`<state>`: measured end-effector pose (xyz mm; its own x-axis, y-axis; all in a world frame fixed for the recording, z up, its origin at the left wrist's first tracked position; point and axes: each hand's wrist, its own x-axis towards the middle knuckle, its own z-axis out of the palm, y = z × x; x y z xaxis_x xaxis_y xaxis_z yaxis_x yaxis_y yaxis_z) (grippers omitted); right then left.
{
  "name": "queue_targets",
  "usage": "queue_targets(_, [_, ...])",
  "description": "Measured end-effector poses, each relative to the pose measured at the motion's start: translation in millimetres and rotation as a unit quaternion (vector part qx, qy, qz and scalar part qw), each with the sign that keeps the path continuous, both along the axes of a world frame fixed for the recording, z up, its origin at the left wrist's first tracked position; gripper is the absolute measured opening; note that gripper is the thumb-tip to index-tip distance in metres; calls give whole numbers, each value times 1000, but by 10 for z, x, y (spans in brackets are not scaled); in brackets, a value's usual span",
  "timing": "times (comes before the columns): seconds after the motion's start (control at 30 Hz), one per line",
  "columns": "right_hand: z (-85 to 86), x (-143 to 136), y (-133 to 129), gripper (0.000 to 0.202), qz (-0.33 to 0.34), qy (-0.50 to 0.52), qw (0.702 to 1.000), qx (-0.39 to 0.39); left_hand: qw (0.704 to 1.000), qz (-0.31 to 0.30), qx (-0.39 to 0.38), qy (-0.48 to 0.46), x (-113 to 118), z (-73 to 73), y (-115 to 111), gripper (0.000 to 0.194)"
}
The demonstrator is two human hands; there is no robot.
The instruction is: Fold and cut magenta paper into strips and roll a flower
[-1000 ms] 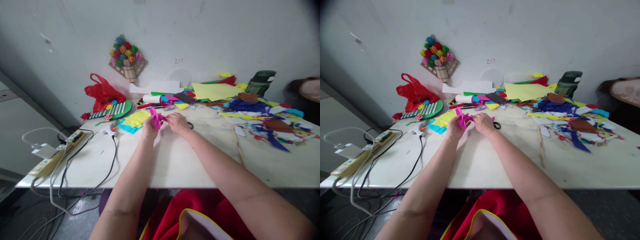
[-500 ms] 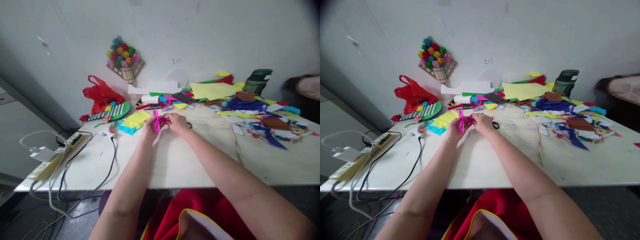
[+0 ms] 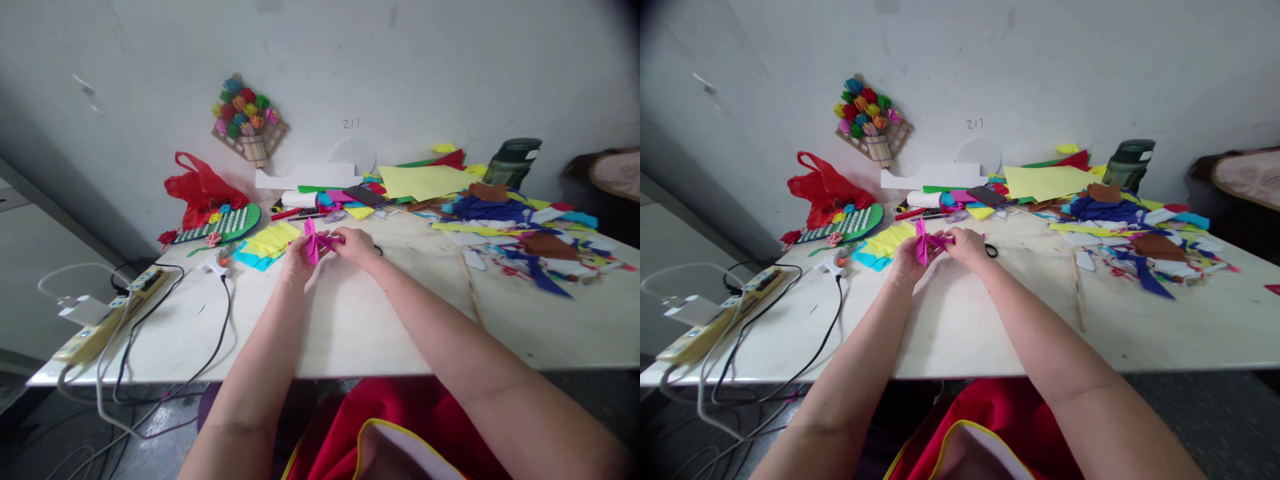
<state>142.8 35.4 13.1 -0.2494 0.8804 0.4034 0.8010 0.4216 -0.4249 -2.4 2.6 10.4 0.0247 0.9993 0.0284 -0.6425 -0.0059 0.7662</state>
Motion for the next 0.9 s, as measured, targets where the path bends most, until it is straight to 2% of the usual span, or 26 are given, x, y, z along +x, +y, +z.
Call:
queue_targets(0.23, [0, 18, 58, 23, 27, 58, 997, -54, 1000, 14, 27, 0, 5, -26, 32, 18])
queue_targets(0.4, [-56, 30, 139, 17, 32, 165, 982, -82, 996, 79, 31, 40, -5, -83, 83, 17])
queue_targets(0.5, [-111, 26, 207, 13, 37, 268, 957, -101, 990, 113, 16, 77, -32, -131, 110, 23])
queue_targets(0.67, [-116, 4, 206, 11, 61, 416, 892, -167, 980, 161, -2, 120, -47, -154, 110, 24])
queue_targets(0.77, [-69, -11, 146, 10, 93, 458, 861, -198, 975, 168, -14, 142, -16, -139, 86, 26])
queue_targets(0.9, [-1, -26, 72, 14, 104, 484, 843, -212, 976, 164, -19, 144, 48, -128, 53, 27])
